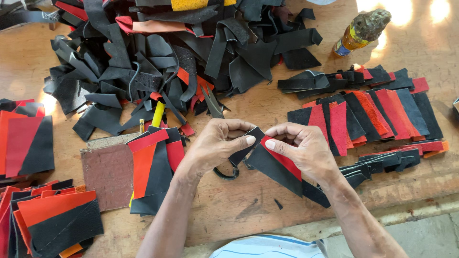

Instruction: The person assembles red and black rubber shoe parts by hand on a wooden workbench. They pick up individual pieces, align them, and press them together, then place the assembled units into a growing stack. Scissors and a utility knife are visible on the table but not used during the clip.

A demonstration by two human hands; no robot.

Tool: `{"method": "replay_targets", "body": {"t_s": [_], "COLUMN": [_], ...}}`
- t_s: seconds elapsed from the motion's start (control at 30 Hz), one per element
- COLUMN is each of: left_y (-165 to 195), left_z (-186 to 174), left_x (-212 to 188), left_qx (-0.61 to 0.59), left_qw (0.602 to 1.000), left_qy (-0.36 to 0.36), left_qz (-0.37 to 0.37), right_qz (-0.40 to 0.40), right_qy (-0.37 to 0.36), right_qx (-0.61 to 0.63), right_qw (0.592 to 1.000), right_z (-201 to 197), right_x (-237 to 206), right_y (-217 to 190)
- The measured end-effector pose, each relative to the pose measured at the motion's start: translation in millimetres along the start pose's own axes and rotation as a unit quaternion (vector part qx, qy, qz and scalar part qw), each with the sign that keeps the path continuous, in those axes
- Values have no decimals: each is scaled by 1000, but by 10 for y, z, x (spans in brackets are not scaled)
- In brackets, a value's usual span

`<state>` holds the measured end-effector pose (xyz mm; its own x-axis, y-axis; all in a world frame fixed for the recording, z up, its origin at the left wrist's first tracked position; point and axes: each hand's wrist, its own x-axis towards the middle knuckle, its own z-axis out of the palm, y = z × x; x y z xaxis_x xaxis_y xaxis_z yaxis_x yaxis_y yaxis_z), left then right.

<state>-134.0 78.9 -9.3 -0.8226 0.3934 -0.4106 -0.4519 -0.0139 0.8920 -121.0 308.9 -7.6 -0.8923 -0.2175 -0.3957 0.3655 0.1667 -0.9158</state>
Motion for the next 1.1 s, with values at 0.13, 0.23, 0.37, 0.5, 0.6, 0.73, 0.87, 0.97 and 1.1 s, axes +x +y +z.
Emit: {"method": "replay_targets", "body": {"t_s": [0.13,0.23,0.37,0.5,0.6,0.73,0.87,0.97,1.1], "left_y": [-7,-27,-70,-114,-131,-131,-121,-107,-72], "left_z": [4,-3,-23,-17,-15,-14,-8,0,20], "left_x": [-9,-24,-23,4,16,32,27,15,10], "left_qx": [-12,-18,-1,-18,-30,-32,-44,-39,-29], "left_qw": [1000,1000,1000,1000,999,999,999,999,999], "left_qy": [-4,-10,-9,-14,-12,-12,-14,-6,3], "left_qz": [2,-3,-11,-3,-9,-4,-5,-11,-18], "right_qz": [-4,1,3,-6,-3,-8,3,7,-8], "right_qy": [-8,-12,-8,-9,-15,-9,-7,-6,2], "right_qx": [13,17,-16,-21,-14,-10,13,4,-7], "right_qw": [1000,1000,1000,1000,1000,1000,1000,1000,1000], "right_z": [-2,2,-3,-9,-3,12,31,40,47], "right_x": [4,1,-4,-1,4,0,5,5,2], "right_y": [-5,2,15,13,2,-6,-11,-23,-39]}}
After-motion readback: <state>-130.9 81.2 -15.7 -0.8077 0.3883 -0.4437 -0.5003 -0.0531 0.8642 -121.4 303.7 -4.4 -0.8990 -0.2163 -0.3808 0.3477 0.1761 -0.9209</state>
